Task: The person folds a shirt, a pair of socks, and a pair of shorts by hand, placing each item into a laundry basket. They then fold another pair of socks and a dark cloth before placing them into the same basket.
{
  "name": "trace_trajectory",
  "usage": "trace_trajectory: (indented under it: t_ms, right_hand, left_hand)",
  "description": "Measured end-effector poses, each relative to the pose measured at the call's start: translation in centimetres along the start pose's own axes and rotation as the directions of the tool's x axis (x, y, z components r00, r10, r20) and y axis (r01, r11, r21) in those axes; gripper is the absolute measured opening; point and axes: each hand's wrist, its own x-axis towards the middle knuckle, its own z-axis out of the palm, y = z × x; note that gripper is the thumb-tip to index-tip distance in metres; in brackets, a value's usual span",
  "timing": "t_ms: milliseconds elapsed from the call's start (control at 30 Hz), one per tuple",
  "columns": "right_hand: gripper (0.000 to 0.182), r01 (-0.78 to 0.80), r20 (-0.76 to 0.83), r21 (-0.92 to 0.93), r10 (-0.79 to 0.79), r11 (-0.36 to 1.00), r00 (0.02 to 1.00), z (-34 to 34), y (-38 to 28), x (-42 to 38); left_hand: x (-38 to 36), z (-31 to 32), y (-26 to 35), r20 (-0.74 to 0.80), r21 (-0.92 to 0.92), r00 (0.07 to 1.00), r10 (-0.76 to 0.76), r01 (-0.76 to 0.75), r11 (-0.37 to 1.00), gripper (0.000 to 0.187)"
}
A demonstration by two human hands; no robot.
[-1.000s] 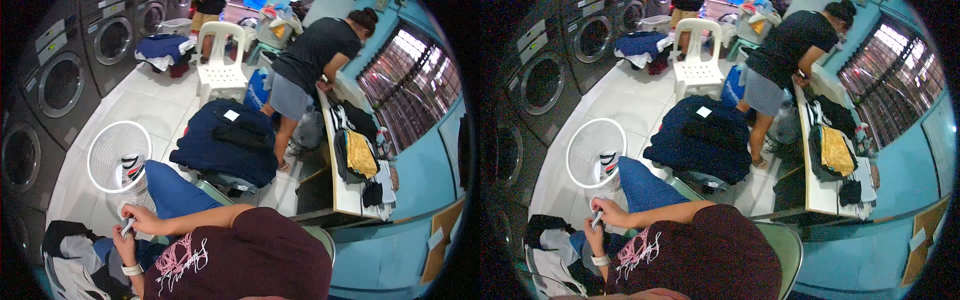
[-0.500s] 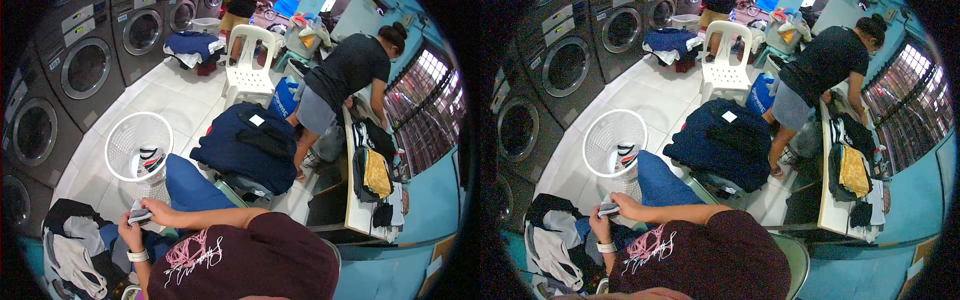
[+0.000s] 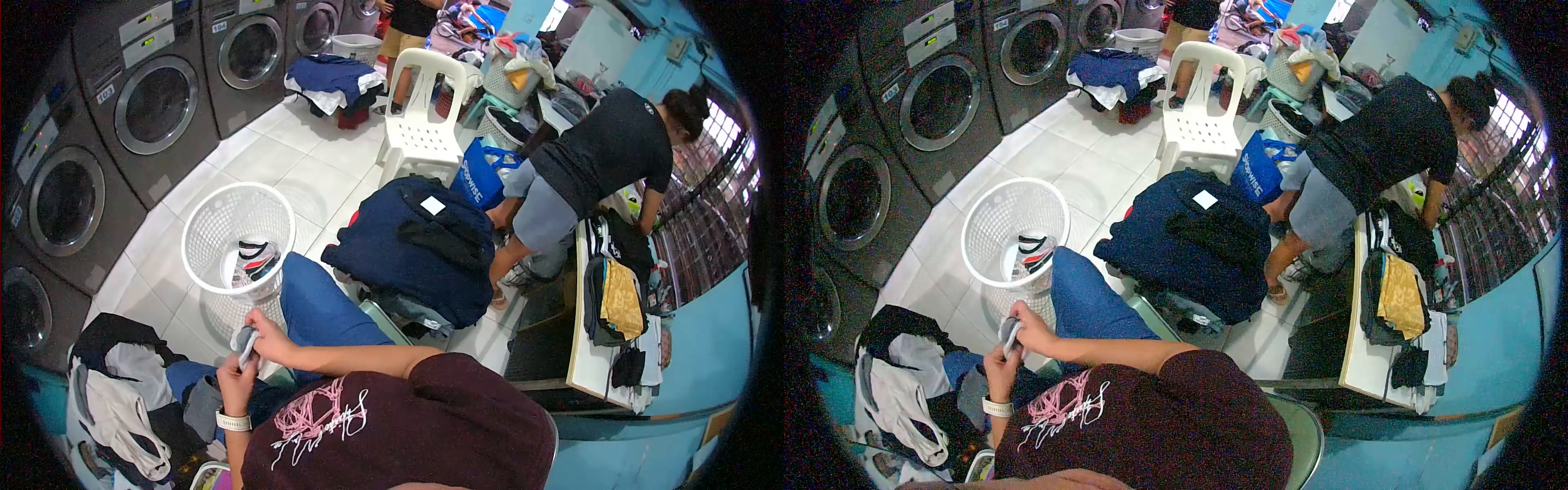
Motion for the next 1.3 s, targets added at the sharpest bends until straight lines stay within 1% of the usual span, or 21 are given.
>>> trace_trajectory:
  t_ms: [33,100,133,233,300,400,433,467,500,600,700,733,800,833,967,1067,1133,1200,1233,1267,1300]
  right_hand:
    - [0.028,0.078,0.057,-0.128,-0.071,0.989,0.996,-0.3,-1.0,-0.1]
    - [0.027,0.147,0.087,-0.232,-0.130,0.962,0.988,-0.5,-1.7,0.0]
    - [0.027,0.214,0.121,-0.330,-0.183,0.919,0.976,-0.6,-1.8,0.0]
    - [0.023,0.200,0.100,-0.507,-0.173,0.838,0.980,-0.6,0.1,1.1]
    - [0.020,0.152,0.045,-0.477,-0.149,0.865,0.988,-0.6,0.9,1.4]
    - [0.012,0.049,0.039,-0.363,-0.038,0.930,0.999,-0.7,1.8,1.7]
    - [0.014,-0.004,0.020,-0.208,0.008,0.978,1.000,-0.3,2.5,1.7]
    - [0.016,-0.057,0.009,-0.045,0.057,0.997,0.998,0.0,3.1,1.7]
    - [0.016,-0.057,0.016,-0.047,0.058,0.997,0.998,0.2,2.6,1.5]
    - [0.024,0.051,0.056,0.036,-0.053,0.998,0.997,0.9,-0.8,-0.1]
    - [0.037,0.320,0.201,-0.100,-0.295,0.942,0.934,0.6,-2.1,-0.8]
    - [0.037,0.324,0.209,-0.097,-0.299,0.941,0.931,0.5,-2.2,-0.7]
    - [0.034,0.343,0.230,-0.275,-0.285,0.898,0.930,0.4,-2.2,-0.4]
    - [0.034,0.349,0.239,-0.276,-0.288,0.896,0.927,0.3,-1.8,0.0]
    - [0.033,0.282,0.101,-0.372,-0.264,0.884,0.959,-0.6,-1.8,1.2]
    - [0.030,0.232,0.078,-0.362,-0.218,0.903,0.973,-1.3,-1.9,1.6]
    - [0.025,0.396,0.110,-0.280,-0.381,0.874,0.918,-1.5,-1.4,1.9]
    - [0.027,0.376,0.152,-0.271,-0.347,0.886,0.926,-1.0,0.6,2.2]
    - [0.031,0.109,0.217,-0.107,-0.084,0.988,0.973,-0.6,1.1,2.3]
    - [0.035,-0.190,0.320,0.035,0.169,0.981,0.932,-0.3,1.7,2.4]
    - [0.038,-0.270,0.342,0.072,0.231,0.960,0.911,-0.5,1.3,2.2]
  left_hand:
    - [0.1,0.1,-0.3,-0.002,0.000,1.000,-0.001,0.001,1.000,0.011]
    - [0.4,0.4,-1.2,-0.253,-0.461,0.965,-0.069,-0.058,0.885,0.012]
    - [0.3,-0.8,-1.4,-0.179,-0.494,0.976,-0.125,0.021,0.869,0.015]
    - [0.1,-0.2,-0.5,-0.210,-0.636,0.975,-0.079,-0.074,0.768,0.019]
    - [-0.2,0.1,-0.4,-0.080,-0.818,0.986,-0.143,0.017,0.575,0.024]
    - [0.3,0.7,0.3,-0.013,-0.749,0.992,-0.129,0.075,0.659,0.025]
    - [0.4,0.5,1.0,-0.011,-0.593,0.994,-0.110,0.082,0.801,0.029]
    - [0.6,0.6,0.5,-0.015,-0.593,0.994,-0.112,0.081,0.801,0.029]
    - [0.9,1.0,-0.4,-0.103,-0.521,0.985,-0.137,0.064,0.851,0.029]
    - [1.6,2.1,-0.9,-0.287,-0.406,0.938,-0.196,0.066,0.912,0.028]
    - [1.9,2.5,-0.9,-0.506,-0.020,0.857,0.095,-0.121,0.992,0.031]
    - [1.8,2.3,-1.1,-0.515,-0.018,0.852,0.095,-0.121,0.992,0.031]
    - [1.5,1.8,-1.0,-0.363,-0.386,0.919,-0.155,0.003,0.923,0.033]
    - [1.6,1.6,-2.0,-0.365,-0.437,0.919,-0.150,-0.026,0.899,0.032]
    - [0.8,0.3,-1.1,-0.179,-0.307,0.981,-0.079,0.020,0.952,0.026]
    - [0.3,-0.1,-0.1,-0.025,-0.420,0.998,-0.049,0.034,0.907,0.030]
    - [0.1,-0.7,0.5,0.056,-0.442,0.997,-0.060,0.079,0.893,0.033]
    - [0.0,-0.8,0.9,0.149,-0.587,0.978,-0.144,0.205,0.783,0.032]
    - [0.3,-2.0,0.5,0.190,-0.435,0.949,-0.251,0.310,0.845,0.032]
    - [0.6,-2.2,0.6,0.188,-0.434,0.948,-0.256,0.314,0.845,0.032]
    - [1.2,-2.2,1.2,0.036,-0.431,0.982,-0.184,0.182,0.884,0.030]
